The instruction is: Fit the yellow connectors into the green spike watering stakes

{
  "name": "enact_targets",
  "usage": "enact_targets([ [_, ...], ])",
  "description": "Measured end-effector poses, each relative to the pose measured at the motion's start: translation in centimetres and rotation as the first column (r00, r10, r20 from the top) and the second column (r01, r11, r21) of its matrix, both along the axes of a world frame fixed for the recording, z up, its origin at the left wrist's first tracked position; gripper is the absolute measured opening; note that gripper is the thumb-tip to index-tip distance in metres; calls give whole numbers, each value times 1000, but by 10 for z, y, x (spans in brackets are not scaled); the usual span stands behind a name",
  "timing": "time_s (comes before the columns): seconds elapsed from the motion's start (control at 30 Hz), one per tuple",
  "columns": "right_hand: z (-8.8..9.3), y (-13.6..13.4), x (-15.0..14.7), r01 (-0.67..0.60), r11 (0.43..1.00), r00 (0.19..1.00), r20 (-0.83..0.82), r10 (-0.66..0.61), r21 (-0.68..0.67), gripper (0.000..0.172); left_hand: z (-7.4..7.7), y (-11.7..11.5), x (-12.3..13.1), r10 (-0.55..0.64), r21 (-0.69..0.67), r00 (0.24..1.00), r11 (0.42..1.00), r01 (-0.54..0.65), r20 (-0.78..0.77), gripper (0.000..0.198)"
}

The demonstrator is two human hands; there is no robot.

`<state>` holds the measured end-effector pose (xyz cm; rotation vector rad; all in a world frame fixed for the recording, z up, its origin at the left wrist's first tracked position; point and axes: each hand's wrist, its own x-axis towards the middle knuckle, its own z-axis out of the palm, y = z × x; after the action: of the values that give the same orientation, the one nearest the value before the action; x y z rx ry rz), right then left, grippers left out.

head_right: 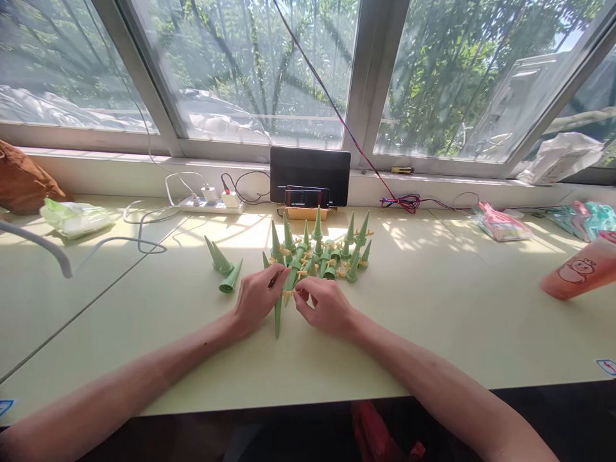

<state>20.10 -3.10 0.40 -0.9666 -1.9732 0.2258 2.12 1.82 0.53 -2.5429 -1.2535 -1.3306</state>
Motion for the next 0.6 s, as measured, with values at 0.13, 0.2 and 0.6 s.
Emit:
enact_targets([
  [0.13,-2,1,0,-23,999,999,25,24,-48,5,0,0,0,-6,3,1000,1000,6,0,35],
  [0.2,-3,2,1,-27,998,999,36,29,-62,4,0,0,0,-8,4,1000,1000,8,6,34],
  [0.6,-7,4,1,-20,993,996,88,30,-114,3,-2,1,0,-31,15,999,999,31,25,32],
])
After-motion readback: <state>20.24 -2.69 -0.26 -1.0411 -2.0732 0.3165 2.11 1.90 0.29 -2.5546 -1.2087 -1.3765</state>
